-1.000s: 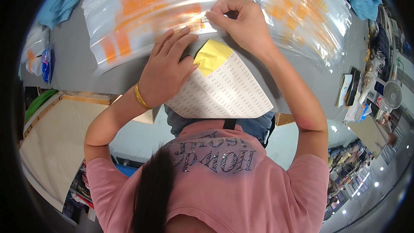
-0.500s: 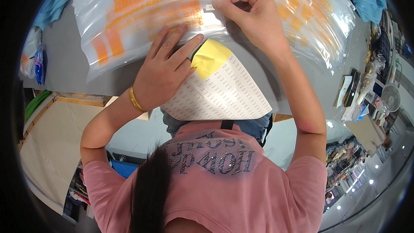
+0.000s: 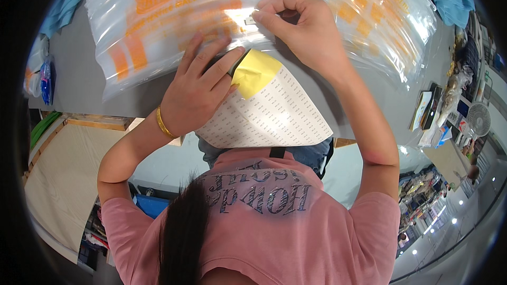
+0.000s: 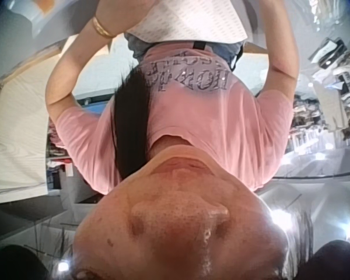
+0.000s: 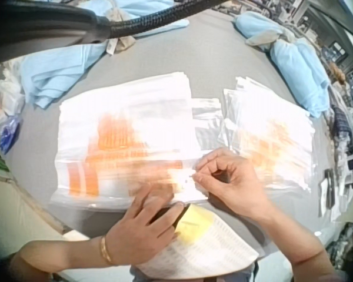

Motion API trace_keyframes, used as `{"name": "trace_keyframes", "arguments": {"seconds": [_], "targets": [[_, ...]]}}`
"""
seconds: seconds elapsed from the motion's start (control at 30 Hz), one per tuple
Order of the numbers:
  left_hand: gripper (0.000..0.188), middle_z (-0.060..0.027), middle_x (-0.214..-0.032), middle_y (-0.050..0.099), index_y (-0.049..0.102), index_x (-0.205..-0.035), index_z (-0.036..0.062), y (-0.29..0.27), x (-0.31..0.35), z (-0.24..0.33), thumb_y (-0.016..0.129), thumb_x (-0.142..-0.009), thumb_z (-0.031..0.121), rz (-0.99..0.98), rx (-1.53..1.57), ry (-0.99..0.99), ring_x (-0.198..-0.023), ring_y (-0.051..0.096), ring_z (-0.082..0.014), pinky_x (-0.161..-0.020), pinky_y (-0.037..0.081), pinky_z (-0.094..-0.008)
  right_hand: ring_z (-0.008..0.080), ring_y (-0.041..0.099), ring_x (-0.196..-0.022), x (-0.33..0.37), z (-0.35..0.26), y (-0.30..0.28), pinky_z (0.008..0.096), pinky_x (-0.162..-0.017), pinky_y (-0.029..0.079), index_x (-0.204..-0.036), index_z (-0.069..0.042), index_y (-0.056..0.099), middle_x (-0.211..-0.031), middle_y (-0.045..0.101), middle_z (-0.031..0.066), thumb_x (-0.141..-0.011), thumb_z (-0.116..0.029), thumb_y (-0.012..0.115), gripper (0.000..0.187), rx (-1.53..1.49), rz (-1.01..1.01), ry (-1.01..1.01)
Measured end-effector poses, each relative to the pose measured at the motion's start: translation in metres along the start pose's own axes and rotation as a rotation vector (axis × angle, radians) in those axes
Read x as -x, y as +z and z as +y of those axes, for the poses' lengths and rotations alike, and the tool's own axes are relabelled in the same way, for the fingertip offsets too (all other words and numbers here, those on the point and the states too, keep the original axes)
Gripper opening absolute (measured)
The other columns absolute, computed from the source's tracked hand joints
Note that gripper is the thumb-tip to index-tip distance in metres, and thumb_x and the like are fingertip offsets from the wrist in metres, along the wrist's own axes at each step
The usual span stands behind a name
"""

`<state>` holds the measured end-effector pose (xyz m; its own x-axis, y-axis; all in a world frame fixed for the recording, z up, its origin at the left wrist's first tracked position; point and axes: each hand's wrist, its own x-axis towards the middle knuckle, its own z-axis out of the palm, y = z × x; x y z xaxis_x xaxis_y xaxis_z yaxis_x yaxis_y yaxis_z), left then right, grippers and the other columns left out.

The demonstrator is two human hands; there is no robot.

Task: The person repeatedly peels small adhesive labels from a sheet and places them onto clear plastic bags containing orange items on a table. The person handles the label sheet and bags by hand throughout the clip.

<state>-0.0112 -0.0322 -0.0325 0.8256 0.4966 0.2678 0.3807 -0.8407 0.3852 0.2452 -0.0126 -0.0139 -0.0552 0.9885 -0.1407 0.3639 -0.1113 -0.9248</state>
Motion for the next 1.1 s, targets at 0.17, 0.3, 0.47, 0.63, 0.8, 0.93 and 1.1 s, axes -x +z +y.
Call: {"name": "trace_keyframes", "arguments": {"seconds": [0.17,0.3,0.47,0.63,0.8,0.93,1.1], "targets": [[0.022,-0.0121,-0.141,0.057,0.065,-0.092,0.0003,0.002,0.002,0.000,0.076,-0.083,0.017,0.018,0.000,0.006,-0.138,0.050,-0.0331,-0.123,0.031,-0.0627,0.0080,0.063,-0.087,-0.001,0.002,0.004,0.0243,-0.078,0.053,-0.097,0.002,0.074,-0.101,0.068,0.0011,-0.092,-0.013,0.080,0.017,-0.075,0.044,-0.019],[0.021,-0.0149,-0.140,0.055,0.060,-0.084,0.0019,0.004,0.002,-0.001,0.076,-0.084,0.016,0.034,0.053,-0.018,-0.138,0.050,-0.0332,-0.124,0.031,-0.0630,0.0090,0.063,-0.082,0.001,0.001,0.009,0.0250,-0.072,0.054,-0.116,0.002,0.065,-0.093,0.067,0.0030,-0.086,-0.015,0.086,0.041,0.095,0.296,-0.034],[0.024,-0.0164,-0.142,0.054,0.057,-0.083,0.0016,0.002,0.001,-0.003,0.077,-0.085,0.014,0.077,0.087,-0.013,-0.137,0.051,-0.0343,-0.124,0.032,-0.0606,0.0128,0.065,-0.072,-0.002,0.003,0.020,0.0269,-0.068,0.055,-0.130,0.005,0.053,-0.083,0.068,0.0046,-0.079,-0.017,0.092,0.067,0.171,0.256,-0.028],[0.024,-0.0179,-0.143,0.054,0.055,-0.085,0.0006,0.000,0.001,-0.004,0.076,-0.085,0.013,0.083,0.127,-0.014,-0.137,0.051,-0.0357,-0.124,0.033,-0.0596,0.0071,0.059,-0.072,-0.003,0.003,0.026,0.0211,-0.066,0.051,-0.136,0.005,0.051,-0.083,0.066,0.0012,-0.084,-0.007,0.089,0.065,0.378,0.332,-0.094],[0.024,-0.0192,-0.144,0.053,0.054,-0.086,0.0001,0.001,0.000,-0.006,0.075,-0.086,0.012,0.093,0.152,0.002,-0.137,0.050,-0.0372,-0.124,0.032,-0.0600,0.0105,0.062,-0.068,0.000,-0.002,0.028,0.0242,-0.064,0.052,-0.136,0.003,0.052,-0.079,0.069,0.0036,-0.087,-0.010,0.086,0.061,0.213,0.341,-0.071],[0.024,-0.0192,-0.146,0.053,0.054,-0.085,0.0004,-0.003,0.002,-0.006,0.074,-0.087,0.012,0.116,0.158,0.024,-0.138,0.050,-0.0382,-0.125,0.031,-0.0603,0.0118,0.061,-0.062,0.004,-0.004,0.027,0.0263,-0.059,0.051,-0.138,0.001,0.052,-0.077,0.071,0.0053,-0.090,-0.008,0.081,0.056,0.306,0.372,-0.241],[0.025,-0.0192,-0.147,0.054,0.052,-0.083,0.0015,-0.009,0.003,-0.004,0.074,-0.087,0.013,0.123,0.117,0.013,-0.141,0.048,-0.0389,-0.125,0.031,-0.0605,0.0082,0.059,-0.063,0.010,-0.005,0.026,0.0236,-0.061,0.050,-0.139,0.003,0.053,-0.078,0.071,0.0048,-0.096,-0.005,0.076,0.049,0.600,0.413,-0.424]]}}
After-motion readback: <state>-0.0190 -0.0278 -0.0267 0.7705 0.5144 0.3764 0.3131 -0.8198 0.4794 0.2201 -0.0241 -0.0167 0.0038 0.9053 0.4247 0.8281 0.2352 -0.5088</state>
